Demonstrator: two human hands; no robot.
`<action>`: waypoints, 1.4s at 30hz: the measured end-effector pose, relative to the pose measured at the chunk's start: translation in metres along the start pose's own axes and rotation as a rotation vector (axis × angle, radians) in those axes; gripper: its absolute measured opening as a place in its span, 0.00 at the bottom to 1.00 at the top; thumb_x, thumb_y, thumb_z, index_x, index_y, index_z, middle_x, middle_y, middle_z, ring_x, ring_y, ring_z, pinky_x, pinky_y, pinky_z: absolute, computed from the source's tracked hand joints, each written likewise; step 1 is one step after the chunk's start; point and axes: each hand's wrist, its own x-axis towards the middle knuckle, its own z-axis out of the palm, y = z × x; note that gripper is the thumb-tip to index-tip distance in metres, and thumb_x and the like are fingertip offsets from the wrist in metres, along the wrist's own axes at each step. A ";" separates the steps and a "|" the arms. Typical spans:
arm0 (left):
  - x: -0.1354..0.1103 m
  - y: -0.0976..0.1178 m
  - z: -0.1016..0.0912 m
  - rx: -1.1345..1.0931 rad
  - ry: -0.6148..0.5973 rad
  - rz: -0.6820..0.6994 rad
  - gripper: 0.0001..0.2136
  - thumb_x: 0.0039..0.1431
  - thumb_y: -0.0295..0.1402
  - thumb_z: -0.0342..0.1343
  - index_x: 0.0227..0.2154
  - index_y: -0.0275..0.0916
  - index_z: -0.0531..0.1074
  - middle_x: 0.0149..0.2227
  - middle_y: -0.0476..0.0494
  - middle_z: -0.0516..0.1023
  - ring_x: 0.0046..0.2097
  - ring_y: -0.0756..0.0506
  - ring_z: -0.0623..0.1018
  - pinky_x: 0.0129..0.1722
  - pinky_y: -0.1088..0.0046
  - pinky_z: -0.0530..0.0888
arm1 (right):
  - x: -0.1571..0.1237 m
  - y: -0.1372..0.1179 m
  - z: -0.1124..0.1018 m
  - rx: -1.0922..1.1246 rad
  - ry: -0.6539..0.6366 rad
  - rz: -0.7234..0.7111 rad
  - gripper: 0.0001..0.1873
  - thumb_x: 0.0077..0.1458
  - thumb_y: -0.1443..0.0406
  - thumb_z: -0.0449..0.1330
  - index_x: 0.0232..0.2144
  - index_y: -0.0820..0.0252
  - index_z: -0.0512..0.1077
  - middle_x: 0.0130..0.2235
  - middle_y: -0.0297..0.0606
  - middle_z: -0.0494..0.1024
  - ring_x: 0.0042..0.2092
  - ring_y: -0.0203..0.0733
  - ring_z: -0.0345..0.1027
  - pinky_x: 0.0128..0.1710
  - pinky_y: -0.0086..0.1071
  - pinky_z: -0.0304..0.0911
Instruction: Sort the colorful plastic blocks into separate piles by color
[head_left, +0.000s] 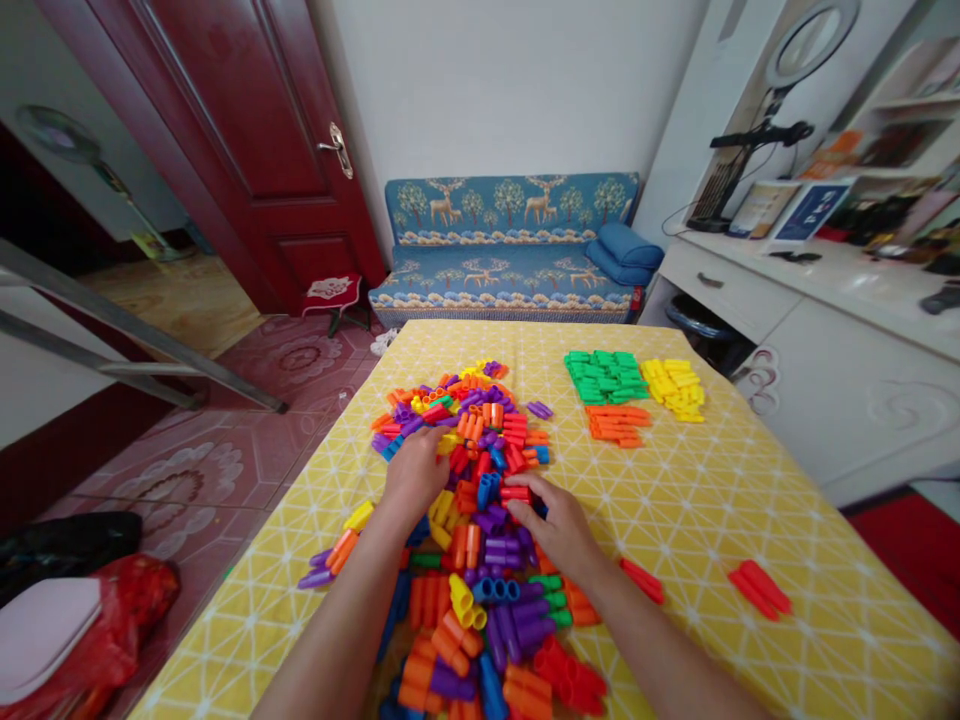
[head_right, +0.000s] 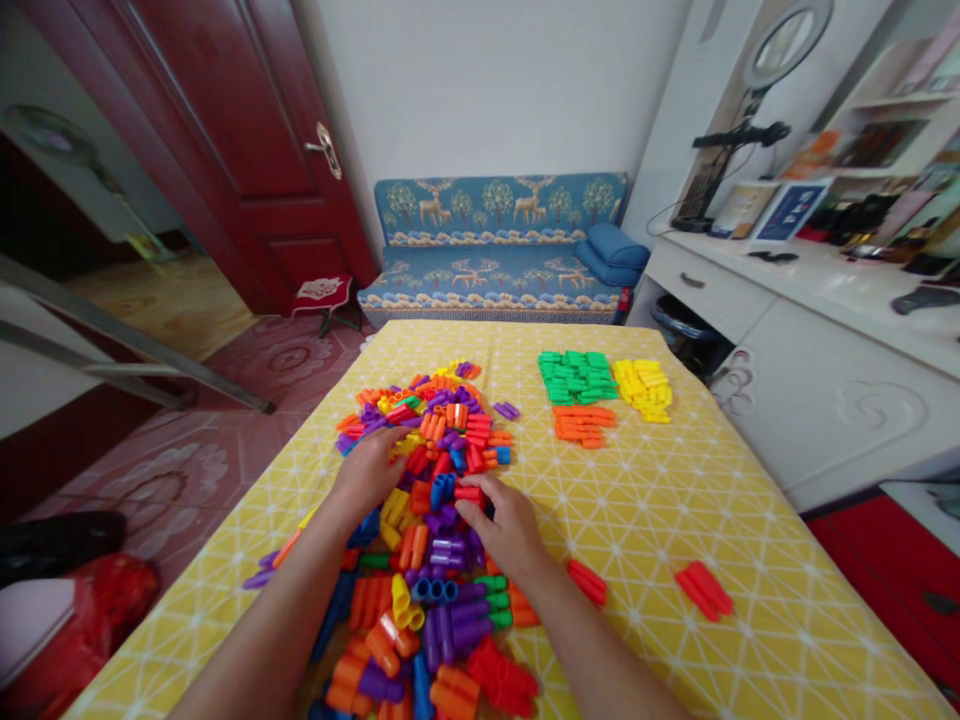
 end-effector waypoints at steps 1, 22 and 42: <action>0.003 0.000 0.001 0.038 -0.029 0.001 0.22 0.53 0.25 0.53 0.53 0.38 0.70 0.51 0.38 0.76 0.52 0.39 0.74 0.51 0.65 0.71 | 0.000 0.000 0.000 -0.001 0.000 -0.008 0.16 0.57 0.56 0.59 0.45 0.54 0.74 0.45 0.38 0.79 0.46 0.45 0.72 0.47 0.37 0.63; 0.022 -0.001 0.015 -0.074 -0.114 -0.012 0.21 0.51 0.30 0.57 0.51 0.41 0.71 0.49 0.39 0.72 0.46 0.41 0.77 0.46 0.68 0.72 | 0.000 -0.002 0.000 -0.010 0.004 -0.047 0.12 0.57 0.57 0.59 0.41 0.55 0.75 0.44 0.38 0.79 0.46 0.44 0.72 0.47 0.37 0.63; 0.036 0.015 0.014 0.101 0.027 0.082 0.24 0.51 0.20 0.50 0.51 0.39 0.73 0.44 0.37 0.78 0.53 0.37 0.69 0.52 0.61 0.68 | 0.001 -0.002 0.000 -0.011 0.010 -0.062 0.11 0.57 0.58 0.59 0.41 0.54 0.75 0.42 0.37 0.79 0.44 0.44 0.72 0.46 0.37 0.64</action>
